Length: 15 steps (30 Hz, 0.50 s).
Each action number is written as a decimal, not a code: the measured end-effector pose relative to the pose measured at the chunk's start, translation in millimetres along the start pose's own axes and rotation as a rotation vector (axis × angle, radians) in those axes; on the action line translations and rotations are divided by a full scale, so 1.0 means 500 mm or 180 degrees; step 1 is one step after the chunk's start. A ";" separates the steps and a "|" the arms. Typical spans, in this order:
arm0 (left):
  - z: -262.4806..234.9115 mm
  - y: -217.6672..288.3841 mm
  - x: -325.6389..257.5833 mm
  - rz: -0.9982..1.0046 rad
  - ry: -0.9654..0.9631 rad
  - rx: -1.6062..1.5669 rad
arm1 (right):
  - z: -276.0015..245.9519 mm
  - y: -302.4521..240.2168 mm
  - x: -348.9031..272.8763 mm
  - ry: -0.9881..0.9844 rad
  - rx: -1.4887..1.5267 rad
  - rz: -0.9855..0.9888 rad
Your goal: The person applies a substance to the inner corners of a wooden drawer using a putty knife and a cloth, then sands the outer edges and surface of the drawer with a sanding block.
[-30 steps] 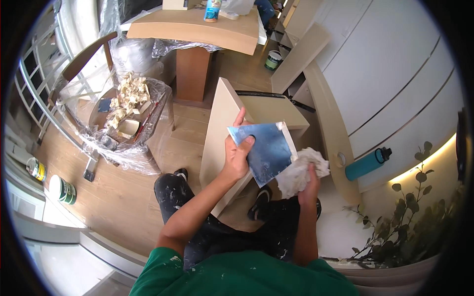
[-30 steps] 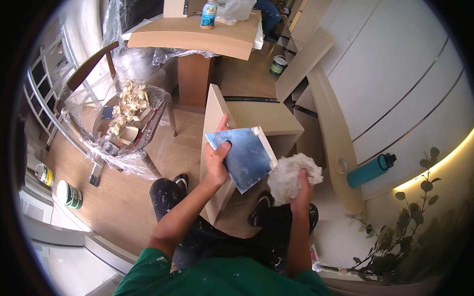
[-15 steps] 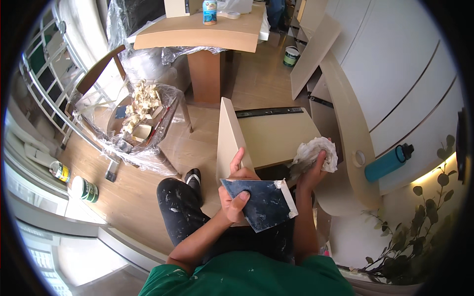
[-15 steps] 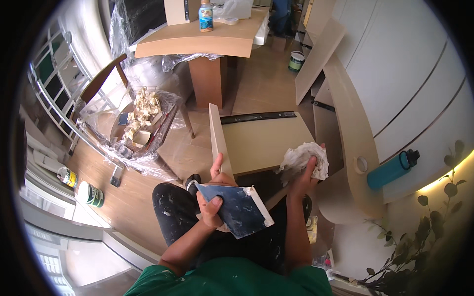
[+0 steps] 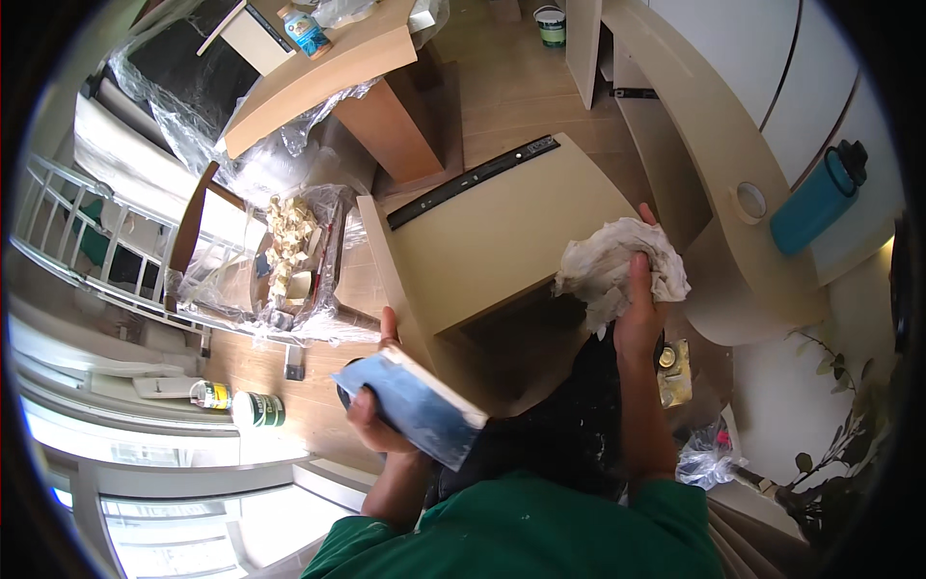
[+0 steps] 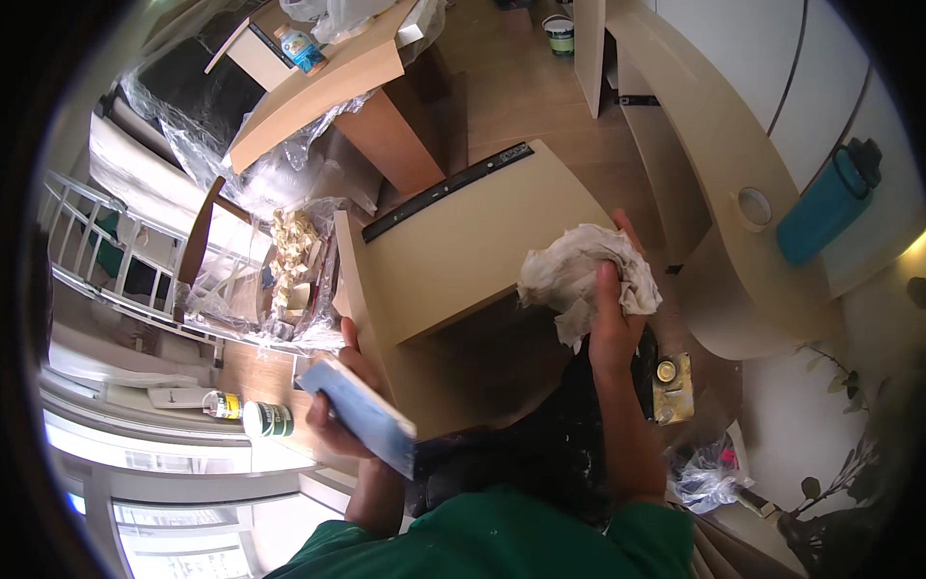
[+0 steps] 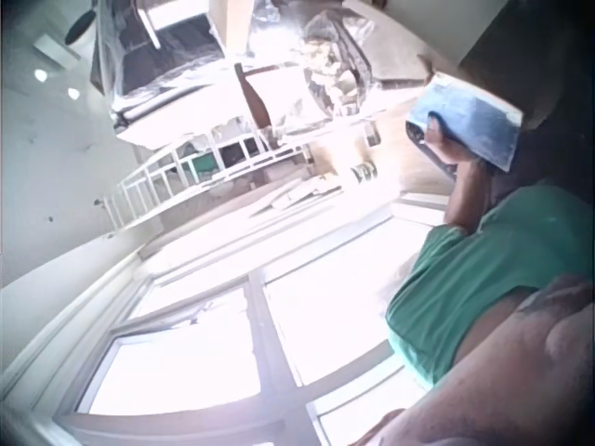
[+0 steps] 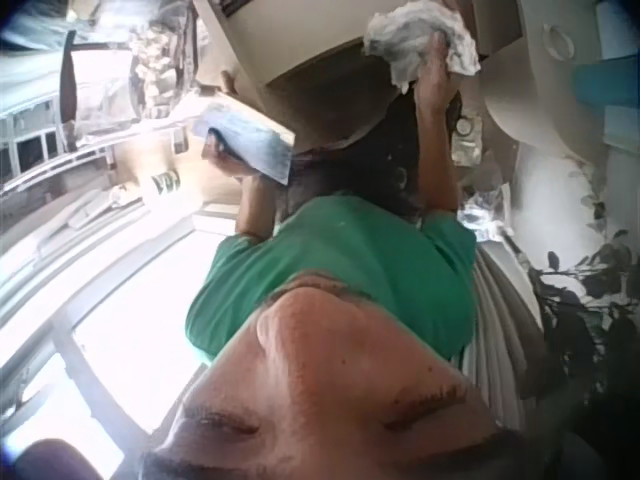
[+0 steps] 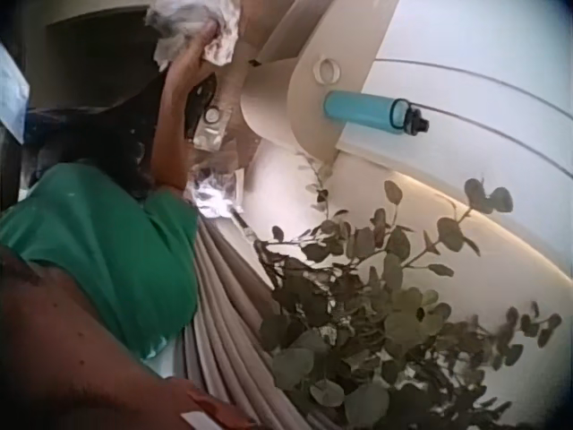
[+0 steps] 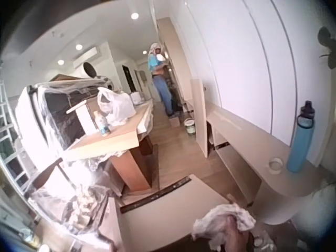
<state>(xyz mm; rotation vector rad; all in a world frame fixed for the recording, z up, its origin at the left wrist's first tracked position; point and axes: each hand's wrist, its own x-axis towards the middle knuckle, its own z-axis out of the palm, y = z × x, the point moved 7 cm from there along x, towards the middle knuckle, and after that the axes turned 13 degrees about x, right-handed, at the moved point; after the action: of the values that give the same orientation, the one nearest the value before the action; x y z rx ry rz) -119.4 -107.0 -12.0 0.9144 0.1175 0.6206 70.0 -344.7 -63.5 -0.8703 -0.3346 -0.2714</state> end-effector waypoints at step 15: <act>-0.548 0.107 0.047 -0.0973 0.1578 0.2984 | -0.180 0.021 -0.133 -0.0816 -0.1909 0.2163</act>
<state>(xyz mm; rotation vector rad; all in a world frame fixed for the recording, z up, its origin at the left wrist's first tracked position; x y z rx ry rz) -220.2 122.9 -135.9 1.5806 1.0412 0.4828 28.7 -402.0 -150.7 -1.5584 -0.1743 0.3991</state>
